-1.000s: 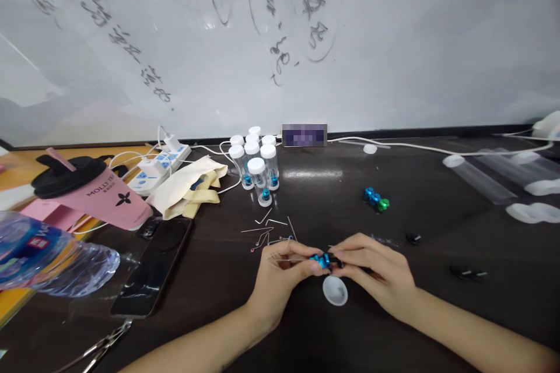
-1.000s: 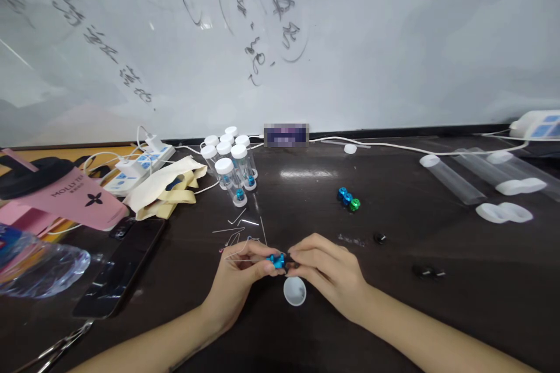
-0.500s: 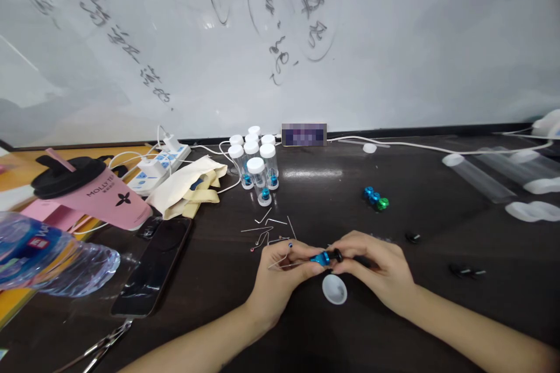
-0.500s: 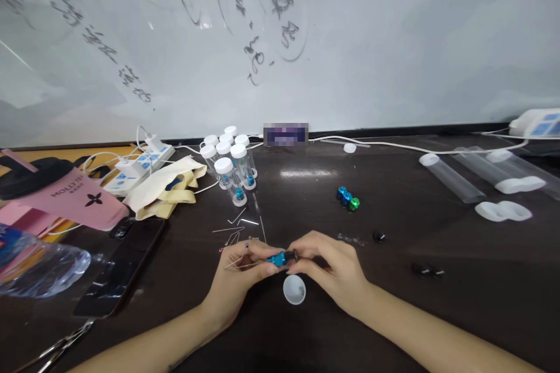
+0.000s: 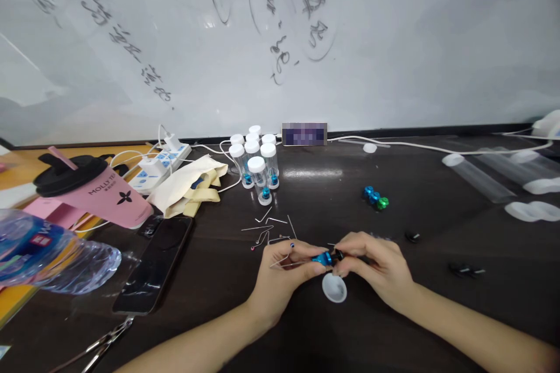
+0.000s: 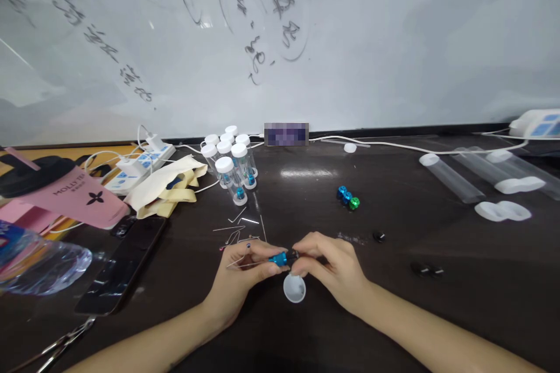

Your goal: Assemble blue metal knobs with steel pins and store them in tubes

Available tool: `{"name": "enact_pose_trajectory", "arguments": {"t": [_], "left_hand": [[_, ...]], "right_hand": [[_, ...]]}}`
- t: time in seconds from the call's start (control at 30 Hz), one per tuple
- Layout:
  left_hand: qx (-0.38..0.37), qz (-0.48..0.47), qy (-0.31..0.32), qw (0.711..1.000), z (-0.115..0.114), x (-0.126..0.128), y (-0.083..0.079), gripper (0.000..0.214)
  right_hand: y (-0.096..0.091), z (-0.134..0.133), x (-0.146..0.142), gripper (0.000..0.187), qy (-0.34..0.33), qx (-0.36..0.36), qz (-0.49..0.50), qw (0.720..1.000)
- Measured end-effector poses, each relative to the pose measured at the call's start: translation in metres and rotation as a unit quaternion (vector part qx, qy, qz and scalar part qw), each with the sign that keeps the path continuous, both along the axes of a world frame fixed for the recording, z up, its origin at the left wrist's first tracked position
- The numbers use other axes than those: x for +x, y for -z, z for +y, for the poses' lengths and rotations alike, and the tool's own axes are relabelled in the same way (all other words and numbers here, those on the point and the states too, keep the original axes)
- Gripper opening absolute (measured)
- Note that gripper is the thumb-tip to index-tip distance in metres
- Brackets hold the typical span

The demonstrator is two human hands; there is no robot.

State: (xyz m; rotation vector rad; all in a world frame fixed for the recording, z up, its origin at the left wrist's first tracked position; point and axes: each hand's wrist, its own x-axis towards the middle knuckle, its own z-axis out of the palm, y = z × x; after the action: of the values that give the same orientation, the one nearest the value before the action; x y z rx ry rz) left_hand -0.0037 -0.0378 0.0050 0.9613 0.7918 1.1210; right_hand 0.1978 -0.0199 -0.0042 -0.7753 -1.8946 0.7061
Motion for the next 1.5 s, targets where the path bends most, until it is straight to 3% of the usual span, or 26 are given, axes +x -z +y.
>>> {"name": "enact_pose_trajectory", "arguments": {"t": [0.3, 0.67, 0.83, 1.07, 1.23, 1.5], "left_hand": [[-0.005, -0.006, 0.013, 1.000, 0.001, 0.001, 0.001, 0.014], [-0.031, -0.038, 0.024, 0.999, 0.000, 0.002, 0.004, 0.015], [-0.048, -0.049, 0.004, 0.998, 0.004, 0.003, 0.005, 0.016], [-0.073, -0.077, -0.027, 0.994, 0.006, 0.002, 0.002, 0.015], [-0.074, -0.082, -0.032, 0.993, 0.006, 0.002, 0.002, 0.016], [-0.042, -0.058, -0.015, 0.997, 0.005, 0.001, 0.004, 0.015]], "right_hand": [[0.001, -0.001, -0.001, 0.005, -0.035, -0.062, 0.043, 0.997], [0.008, 0.000, 0.001, 0.008, -0.014, -0.073, -0.012, 0.997], [0.001, -0.001, 0.001, 0.019, -0.018, -0.034, -0.056, 0.998], [-0.003, -0.002, -0.003, 0.029, 0.016, 0.076, -0.108, 0.991], [-0.001, 0.000, -0.004, 0.035, 0.031, 0.091, -0.108, 0.989], [-0.003, 0.001, -0.001, 0.022, 0.044, 0.074, -0.121, 0.989]]}}
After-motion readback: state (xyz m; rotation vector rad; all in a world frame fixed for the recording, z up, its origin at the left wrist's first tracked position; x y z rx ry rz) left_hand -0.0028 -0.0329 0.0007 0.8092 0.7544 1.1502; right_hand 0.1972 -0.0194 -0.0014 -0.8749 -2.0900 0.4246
